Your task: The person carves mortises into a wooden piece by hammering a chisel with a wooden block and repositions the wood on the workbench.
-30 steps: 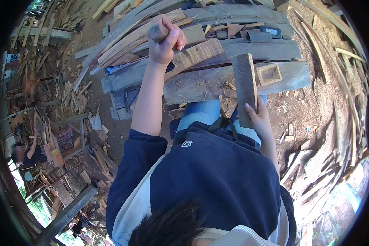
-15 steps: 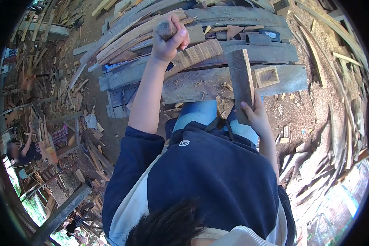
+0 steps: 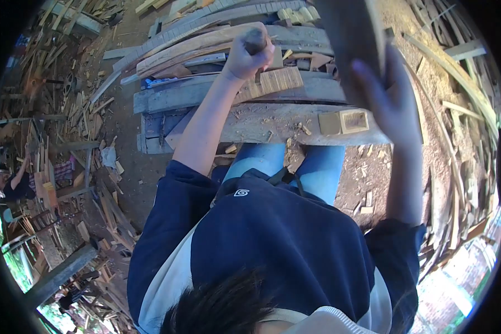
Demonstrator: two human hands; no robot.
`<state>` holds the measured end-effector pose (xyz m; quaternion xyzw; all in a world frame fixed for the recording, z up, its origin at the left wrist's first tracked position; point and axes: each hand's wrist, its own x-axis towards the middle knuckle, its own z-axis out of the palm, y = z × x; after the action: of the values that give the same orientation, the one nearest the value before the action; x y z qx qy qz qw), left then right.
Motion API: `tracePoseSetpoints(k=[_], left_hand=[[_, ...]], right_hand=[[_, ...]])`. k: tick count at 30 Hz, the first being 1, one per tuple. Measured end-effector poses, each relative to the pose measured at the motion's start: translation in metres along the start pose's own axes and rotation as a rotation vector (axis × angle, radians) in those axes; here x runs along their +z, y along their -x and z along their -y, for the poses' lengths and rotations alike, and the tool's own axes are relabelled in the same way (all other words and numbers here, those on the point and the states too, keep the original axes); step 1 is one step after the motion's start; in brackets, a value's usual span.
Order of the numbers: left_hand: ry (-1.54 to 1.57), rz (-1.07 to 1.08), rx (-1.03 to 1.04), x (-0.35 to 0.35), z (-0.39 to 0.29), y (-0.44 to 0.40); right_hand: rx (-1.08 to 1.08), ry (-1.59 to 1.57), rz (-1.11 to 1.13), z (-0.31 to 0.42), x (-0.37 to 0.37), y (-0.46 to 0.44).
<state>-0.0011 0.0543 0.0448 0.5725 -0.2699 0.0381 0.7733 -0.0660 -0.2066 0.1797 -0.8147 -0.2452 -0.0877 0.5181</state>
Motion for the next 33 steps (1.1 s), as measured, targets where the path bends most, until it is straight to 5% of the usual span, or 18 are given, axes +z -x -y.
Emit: tracePoseSetpoints(k=[2,4,5,6,8,10,11,14,17,20,21,22,23,25,26,29,30,33], left_hand=[[-0.025,-0.023,-0.020,0.002,0.002,0.000],[-0.046,-0.024,-0.057,-0.003,0.007,0.000],[-0.133,-0.004,-0.051,-0.003,0.009,0.001],[-0.224,0.010,-0.044,-0.002,0.010,0.001],[-0.147,-0.107,0.041,0.008,-0.003,-0.001],[-0.184,-0.066,-0.107,0.000,-0.001,0.002],[-0.144,-0.060,-0.096,0.000,-0.002,0.002],[-0.296,-0.048,0.002,0.000,0.002,0.000],[-0.200,-0.109,-0.078,0.018,-0.011,0.003],[-0.173,-0.090,-0.048,0.015,-0.006,0.005],[-0.192,-0.068,-0.087,0.014,-0.013,0.005],[-0.208,-0.049,-0.123,0.015,-0.015,0.005],[-0.314,-0.057,0.010,0.011,-0.005,0.003],[-0.235,-0.071,-0.049,0.013,-0.007,0.006],[-0.165,-0.074,-0.111,0.012,-0.009,0.006],[-0.066,-0.071,-0.054,0.007,-0.006,0.005],[-0.054,-0.061,-0.058,0.010,-0.003,0.007],[-0.240,-0.086,0.060,0.004,-0.001,0.007]], right_hand=[[-0.076,-0.182,-0.125,0.048,0.008,-0.032],[-0.088,0.114,-0.098,0.054,0.026,-0.040],[-0.144,0.593,0.171,0.036,0.036,-0.041],[-0.185,0.563,0.468,0.049,0.039,-0.041],[-0.075,0.573,0.574,0.075,0.028,-0.054],[-0.311,0.515,0.330,0.083,0.021,-0.064],[-0.253,0.215,0.301,0.089,0.021,-0.072],[-0.071,0.363,0.074,0.083,0.030,-0.069],[-0.058,0.707,0.499,0.051,0.042,-0.052],[-0.187,0.626,0.526,0.095,0.028,-0.060],[-0.199,0.384,0.496,0.111,0.025,-0.065],[-0.053,0.451,0.424,0.125,0.008,-0.070],[-0.056,0.459,0.435,0.114,0.005,-0.072],[-0.143,0.197,0.283,0.071,0.017,-0.071],[-0.126,1.039,0.540,0.054,0.049,-0.059],[0.096,0.461,0.616,0.073,0.047,-0.055],[0.229,0.363,0.544,0.089,0.040,-0.059],[0.131,0.041,0.177,0.116,-0.014,-0.088]])
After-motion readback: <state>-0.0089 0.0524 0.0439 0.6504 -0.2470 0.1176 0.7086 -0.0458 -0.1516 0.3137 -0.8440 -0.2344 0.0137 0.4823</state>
